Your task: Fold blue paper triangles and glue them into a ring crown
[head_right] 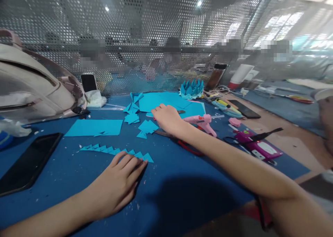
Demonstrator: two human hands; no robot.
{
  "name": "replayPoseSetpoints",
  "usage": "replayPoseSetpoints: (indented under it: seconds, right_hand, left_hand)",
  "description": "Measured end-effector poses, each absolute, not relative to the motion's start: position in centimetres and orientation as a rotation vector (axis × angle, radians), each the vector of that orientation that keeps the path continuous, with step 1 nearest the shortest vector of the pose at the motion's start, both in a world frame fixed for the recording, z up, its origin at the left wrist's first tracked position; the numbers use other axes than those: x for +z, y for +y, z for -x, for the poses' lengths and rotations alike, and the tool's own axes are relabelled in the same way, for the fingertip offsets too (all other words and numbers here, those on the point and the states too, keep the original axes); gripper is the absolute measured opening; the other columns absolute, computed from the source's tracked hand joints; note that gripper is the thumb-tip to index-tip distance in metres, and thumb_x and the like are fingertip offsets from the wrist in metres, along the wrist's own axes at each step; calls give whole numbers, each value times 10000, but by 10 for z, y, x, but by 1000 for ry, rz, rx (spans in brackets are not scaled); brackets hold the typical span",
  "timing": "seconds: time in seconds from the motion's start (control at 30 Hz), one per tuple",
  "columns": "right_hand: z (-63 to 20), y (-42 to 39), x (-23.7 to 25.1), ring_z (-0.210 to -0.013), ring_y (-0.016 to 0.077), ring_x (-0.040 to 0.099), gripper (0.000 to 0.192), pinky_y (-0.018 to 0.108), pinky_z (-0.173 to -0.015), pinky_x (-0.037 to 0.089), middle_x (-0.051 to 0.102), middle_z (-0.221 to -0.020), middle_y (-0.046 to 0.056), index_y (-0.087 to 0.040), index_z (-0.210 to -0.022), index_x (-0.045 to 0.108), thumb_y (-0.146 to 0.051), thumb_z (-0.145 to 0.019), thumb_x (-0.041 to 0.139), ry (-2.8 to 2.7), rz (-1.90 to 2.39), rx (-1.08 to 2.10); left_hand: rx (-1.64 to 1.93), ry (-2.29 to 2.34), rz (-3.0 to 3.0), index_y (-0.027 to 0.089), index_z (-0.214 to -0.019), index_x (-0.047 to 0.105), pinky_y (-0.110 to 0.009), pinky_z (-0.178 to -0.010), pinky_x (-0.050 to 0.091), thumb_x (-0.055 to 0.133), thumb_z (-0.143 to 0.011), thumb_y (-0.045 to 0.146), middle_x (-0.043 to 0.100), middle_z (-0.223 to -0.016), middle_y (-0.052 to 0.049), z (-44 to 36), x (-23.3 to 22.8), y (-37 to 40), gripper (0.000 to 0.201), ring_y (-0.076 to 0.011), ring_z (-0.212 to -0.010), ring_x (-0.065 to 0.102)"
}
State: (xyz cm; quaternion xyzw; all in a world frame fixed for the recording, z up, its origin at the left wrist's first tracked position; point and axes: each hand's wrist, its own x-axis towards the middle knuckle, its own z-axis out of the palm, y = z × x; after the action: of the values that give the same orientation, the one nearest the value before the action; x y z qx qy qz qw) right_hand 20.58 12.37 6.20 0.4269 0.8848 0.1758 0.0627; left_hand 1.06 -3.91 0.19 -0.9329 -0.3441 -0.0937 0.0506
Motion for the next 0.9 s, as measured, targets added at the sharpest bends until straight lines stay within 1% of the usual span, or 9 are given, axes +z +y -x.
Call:
replayPoseSetpoints:
  seconds: [0.1, 0.17, 0.23, 0.3, 0.37, 0.53, 0.67, 0.77, 0.9]
  right_hand:
    - [-198, 135, 59, -1058, 315, 600, 237, 365, -749, 457, 703, -1059, 180, -94, -1032, 687, -34, -875, 520, 2581, -1353, 543]
    - [-196, 142, 56, -1036, 305, 610, 185, 361, -758, 468, 707, -1014, 176, -94, -977, 699, -35, -858, 570, 2520, -1382, 536]
    - [-196, 146, 54, -1027, 266, 617, 146, 371, -810, 494, 687, -1046, 139, -104, -1022, 677, -121, -894, 610, 2474, -1404, 535]
    - [-197, 149, 52, -1028, 229, 621, 212, 402, -864, 517, 651, -1118, 101, -122, -1103, 638, -250, -936, 612, 2437, -1428, 538]
    - [-198, 151, 50, -1027, 216, 625, 269, 423, -878, 533, 627, -1166, 87, -137, -1150, 613, -317, -950, 600, 2405, -1453, 536]
    - [-200, 155, 45, -1028, 218, 627, 286, 418, -864, 546, 615, -1202, 95, -153, -1194, 597, -312, -956, 593, 2385, -1527, 523]
    - [-199, 150, 48, -1035, 223, 623, 287, 423, -872, 537, 618, -1186, 98, -128, -1167, 606, -313, -948, 604, 2461, -1567, 532]
    - [-198, 140, 56, -1028, 246, 622, 208, 366, -808, 507, 660, -1122, 126, -141, -1118, 637, -253, -977, 533, 2574, -1585, 539]
    - [-198, 124, 67, -876, 273, 664, 298, 306, -656, 420, 716, -942, 141, -178, -1258, 563, -229, -1005, 414, 2766, -1607, 470]
  left_hand:
    - [-265, -1050, 2847, 77, -1412, 439, -471, -1048, 241, 374, -989, 268, 576, -1161, -116, -10, 2, -39, 469, -287, -1058, 495]
    - [-248, -1048, 2843, 73, -1422, 426, -479, -1047, 244, 366, -990, 268, 573, -1165, -123, -9, 2, -39, 478, -293, -1068, 494]
    - [-232, -1043, 2841, 70, -1424, 421, -486, -1045, 249, 353, -994, 271, 571, -1175, -130, -9, 1, -40, 480, -298, -1075, 493]
    - [-224, -1041, 2841, 71, -1425, 420, -490, -1042, 255, 344, -996, 270, 567, -1190, -134, -9, 1, -41, 478, -301, -1081, 491]
    - [-223, -1045, 2840, 73, -1424, 421, -493, -1042, 257, 343, -994, 265, 565, -1196, -134, -9, 1, -42, 478, -302, -1081, 490]
    - [-223, -1050, 2826, 72, -1409, 442, -493, -1045, 265, 344, -991, 262, 565, -1171, -133, -10, 1, -43, 469, -298, -1063, 492]
    - [-226, -1036, 2814, 74, -1405, 443, -496, -1044, 279, 360, -987, 257, 564, -1163, -137, -9, 1, -43, 464, -293, -1057, 494]
    - [-237, -1040, 2805, 80, -1406, 439, -497, -1047, 287, 373, -984, 252, 566, -1150, -133, -10, 2, -44, 461, -286, -1055, 495]
    - [-231, -1044, 2808, 78, -1408, 438, -495, -1056, 284, 377, -981, 248, 563, -1157, -132, -10, 2, -44, 464, -287, -1070, 491]
